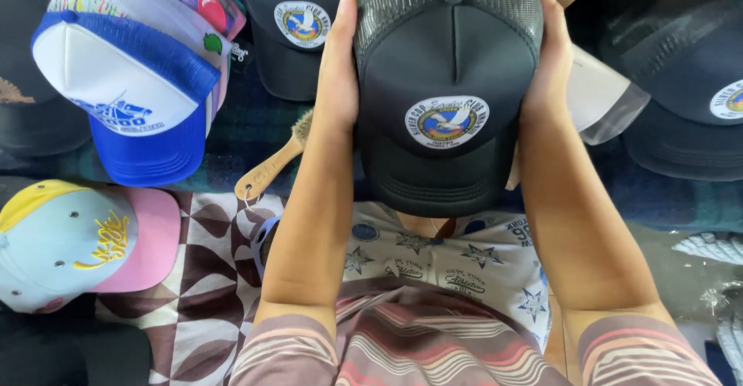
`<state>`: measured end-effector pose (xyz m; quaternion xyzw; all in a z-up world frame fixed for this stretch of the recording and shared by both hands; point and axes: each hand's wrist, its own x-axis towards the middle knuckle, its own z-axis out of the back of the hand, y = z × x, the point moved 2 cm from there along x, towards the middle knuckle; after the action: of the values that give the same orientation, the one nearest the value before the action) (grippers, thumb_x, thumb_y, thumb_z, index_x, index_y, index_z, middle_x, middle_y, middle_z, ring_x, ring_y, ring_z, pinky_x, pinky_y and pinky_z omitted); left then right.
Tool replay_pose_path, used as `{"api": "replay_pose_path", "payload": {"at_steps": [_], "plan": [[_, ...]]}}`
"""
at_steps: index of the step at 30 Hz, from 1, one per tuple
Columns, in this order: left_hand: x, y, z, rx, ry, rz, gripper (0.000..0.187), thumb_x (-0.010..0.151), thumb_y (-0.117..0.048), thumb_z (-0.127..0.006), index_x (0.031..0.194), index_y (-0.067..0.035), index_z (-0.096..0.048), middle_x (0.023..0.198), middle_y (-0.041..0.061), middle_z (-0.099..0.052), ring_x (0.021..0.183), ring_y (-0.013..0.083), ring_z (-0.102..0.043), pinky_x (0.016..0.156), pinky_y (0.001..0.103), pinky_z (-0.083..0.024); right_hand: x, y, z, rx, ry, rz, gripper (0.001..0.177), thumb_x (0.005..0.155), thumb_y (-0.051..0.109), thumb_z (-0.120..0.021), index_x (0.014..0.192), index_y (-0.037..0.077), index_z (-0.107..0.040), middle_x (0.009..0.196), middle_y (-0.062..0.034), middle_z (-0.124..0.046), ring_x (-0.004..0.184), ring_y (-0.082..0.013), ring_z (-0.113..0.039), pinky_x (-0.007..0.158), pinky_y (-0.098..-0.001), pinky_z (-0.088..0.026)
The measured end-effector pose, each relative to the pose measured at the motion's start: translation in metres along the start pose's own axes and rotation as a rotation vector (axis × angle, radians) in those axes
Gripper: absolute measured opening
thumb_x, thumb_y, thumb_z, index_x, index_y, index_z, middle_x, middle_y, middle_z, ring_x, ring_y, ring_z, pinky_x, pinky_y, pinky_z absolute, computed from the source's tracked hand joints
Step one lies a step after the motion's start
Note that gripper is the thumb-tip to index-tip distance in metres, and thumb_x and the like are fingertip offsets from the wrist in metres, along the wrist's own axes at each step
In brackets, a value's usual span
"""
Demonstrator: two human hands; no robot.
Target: Brushing and steaming a black baseball cap to clean and shape it.
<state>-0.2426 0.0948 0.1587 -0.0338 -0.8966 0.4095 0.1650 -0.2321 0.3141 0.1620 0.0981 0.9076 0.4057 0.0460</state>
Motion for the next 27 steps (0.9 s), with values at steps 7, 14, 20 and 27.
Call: {"api": "replay_pose_path", "payload": {"at_steps": [7, 14, 20, 27], "plan": [[0.003, 0.012, 0.004, 0.045, 0.052, -0.132, 0.061, 0.112, -0.048, -0.041, 0.149, -0.001, -0.052, 0.148, 0.017, -0.059, 0.141, 0.0272, -0.054, 0.124, 0.040, -0.040, -0.014, 0.003, -0.012, -0.025, -0.039, -0.069, 0.050, 0.082, 0.044, -0.065, 0.108, 0.003, -0.073, 0.104, -0.0123, -0.076, 0.100, -0.0248, -0.073, 0.095, -0.0348, -0.058], [0.002, 0.009, 0.002, -0.057, -0.019, -0.030, 0.068, 0.105, -0.055, -0.044, 0.147, -0.002, -0.055, 0.144, 0.017, -0.063, 0.138, 0.0294, -0.057, 0.120, 0.040, -0.044, -0.002, -0.005, 0.009, -0.001, 0.032, -0.015, 0.045, 0.085, 0.042, -0.067, 0.109, 0.004, -0.072, 0.105, -0.0100, -0.075, 0.099, -0.0230, -0.070, 0.095, -0.0334, -0.055], [0.008, 0.029, 0.025, -0.022, 0.084, -0.087, 0.052, 0.114, -0.041, -0.043, 0.150, -0.004, -0.051, 0.147, 0.015, -0.059, 0.140, 0.0283, -0.054, 0.123, 0.040, -0.040, -0.005, -0.002, 0.011, -0.238, -0.296, -0.025, 0.035, 0.085, 0.043, -0.066, 0.099, 0.011, -0.074, 0.089, -0.0015, -0.071, 0.085, -0.0130, -0.066, 0.083, -0.0289, -0.054], [0.005, 0.038, 0.036, -0.017, 0.088, -0.116, 0.054, 0.115, -0.039, -0.041, 0.155, -0.002, -0.044, 0.153, 0.016, -0.054, 0.145, 0.0277, -0.049, 0.126, 0.039, -0.037, -0.002, -0.002, 0.015, -0.266, -0.375, -0.052, 0.035, 0.084, 0.042, -0.068, 0.102, 0.013, -0.076, 0.090, 0.0012, -0.071, 0.087, -0.0099, -0.065, 0.084, -0.0267, -0.052]]}}
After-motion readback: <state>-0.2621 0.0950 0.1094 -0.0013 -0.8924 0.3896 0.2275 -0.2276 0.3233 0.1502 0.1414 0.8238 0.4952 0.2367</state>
